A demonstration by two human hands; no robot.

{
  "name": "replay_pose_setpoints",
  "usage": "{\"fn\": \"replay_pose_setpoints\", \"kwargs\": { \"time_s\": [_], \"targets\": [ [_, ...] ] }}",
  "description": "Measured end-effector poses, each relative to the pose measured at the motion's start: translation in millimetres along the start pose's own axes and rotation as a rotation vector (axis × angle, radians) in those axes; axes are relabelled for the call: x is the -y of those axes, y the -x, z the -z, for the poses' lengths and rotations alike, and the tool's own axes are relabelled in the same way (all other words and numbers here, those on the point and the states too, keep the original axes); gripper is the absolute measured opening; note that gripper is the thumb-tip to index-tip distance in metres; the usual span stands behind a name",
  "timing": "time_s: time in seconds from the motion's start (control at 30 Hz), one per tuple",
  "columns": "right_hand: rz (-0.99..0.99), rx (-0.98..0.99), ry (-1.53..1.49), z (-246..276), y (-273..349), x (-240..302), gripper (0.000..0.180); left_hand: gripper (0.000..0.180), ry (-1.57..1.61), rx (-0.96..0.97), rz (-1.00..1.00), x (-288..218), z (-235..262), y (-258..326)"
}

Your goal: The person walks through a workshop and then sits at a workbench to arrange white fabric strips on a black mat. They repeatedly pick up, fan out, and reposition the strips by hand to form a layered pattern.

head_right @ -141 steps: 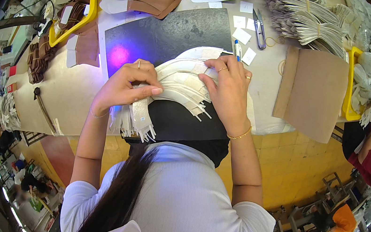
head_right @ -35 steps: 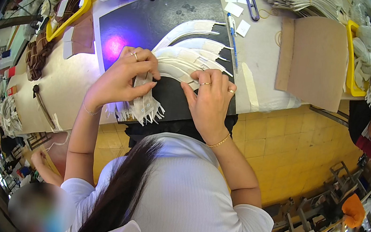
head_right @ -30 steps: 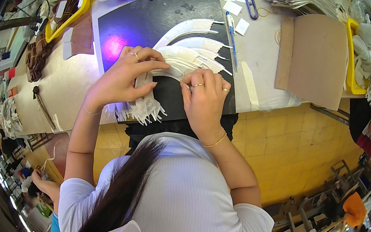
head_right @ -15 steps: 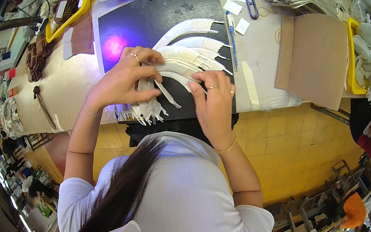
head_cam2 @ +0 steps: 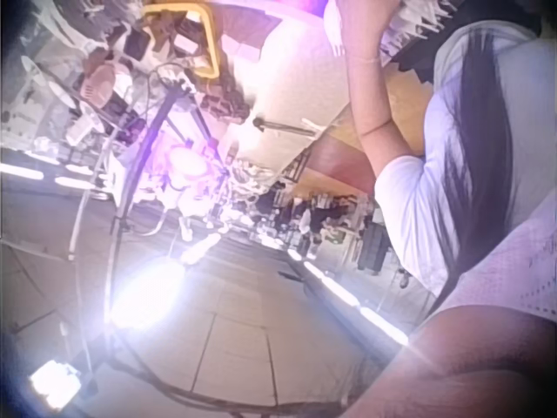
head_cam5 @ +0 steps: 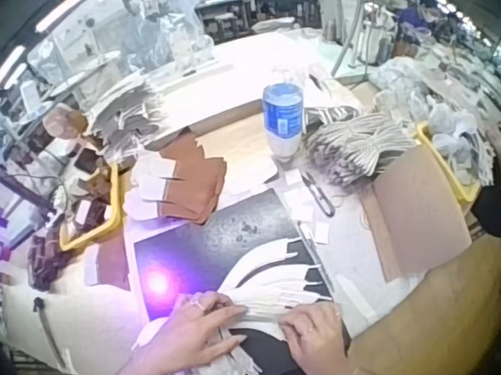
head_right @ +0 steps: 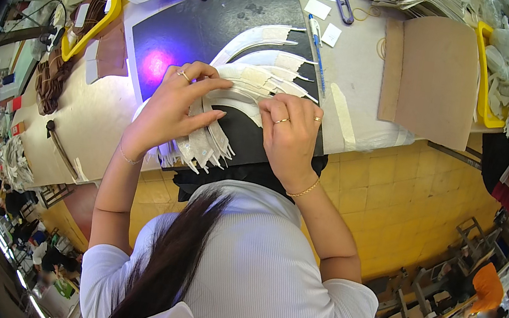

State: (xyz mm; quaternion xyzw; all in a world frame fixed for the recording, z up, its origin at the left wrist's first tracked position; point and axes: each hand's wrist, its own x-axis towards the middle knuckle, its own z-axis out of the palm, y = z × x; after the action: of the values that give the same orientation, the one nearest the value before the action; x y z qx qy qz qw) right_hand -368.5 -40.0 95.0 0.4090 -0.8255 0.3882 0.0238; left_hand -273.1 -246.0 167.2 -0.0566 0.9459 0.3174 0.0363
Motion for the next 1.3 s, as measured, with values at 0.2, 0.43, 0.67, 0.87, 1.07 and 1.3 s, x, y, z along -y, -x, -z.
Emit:
{"fn": "replay_pose_setpoints", "kwargs": {
  "time_s": [0.2, 0.43, 0.67, 0.87, 1.07, 1.3],
  "targets": [
    [-0.045, 0.056, -0.076, 6.7, -1.5, 6.0, 0.021, 0.042, -0.046, 0.071, -0.002, -1.6, 4.1, -1.8],
    [-0.111, 0.167, -0.163, 23.8, -3.6, 12.6, 0.021, 0.027, -0.014, 0.087, 0.008, -1.9, 5.0, -0.2],
    [-0.094, 0.123, -0.026, 26.7, -14.3, -4.4, 0.029, 0.035, 0.009, 0.067, -0.038, -3.5, 8.3, 1.5],
    [-0.106, 0.133, 0.049, 9.9, -11.6, 2.4, 0.026, 0.028, 0.052, 0.079, 0.022, -0.2, 4.8, 2.9],
    [-0.046, 0.278, -0.278, 31.9, -17.1, 13.3, 0.019, 0.027, 0.03, -0.005, -0.039, 2.0, 0.3, 9.1],
    [-0.144, 0.237, -0.367, 29.4, -20.1, 2.0, 0.012, 0.027, 0.091, 0.0, -0.024, 3.3, 2.0, 11.1]
  ]
}}
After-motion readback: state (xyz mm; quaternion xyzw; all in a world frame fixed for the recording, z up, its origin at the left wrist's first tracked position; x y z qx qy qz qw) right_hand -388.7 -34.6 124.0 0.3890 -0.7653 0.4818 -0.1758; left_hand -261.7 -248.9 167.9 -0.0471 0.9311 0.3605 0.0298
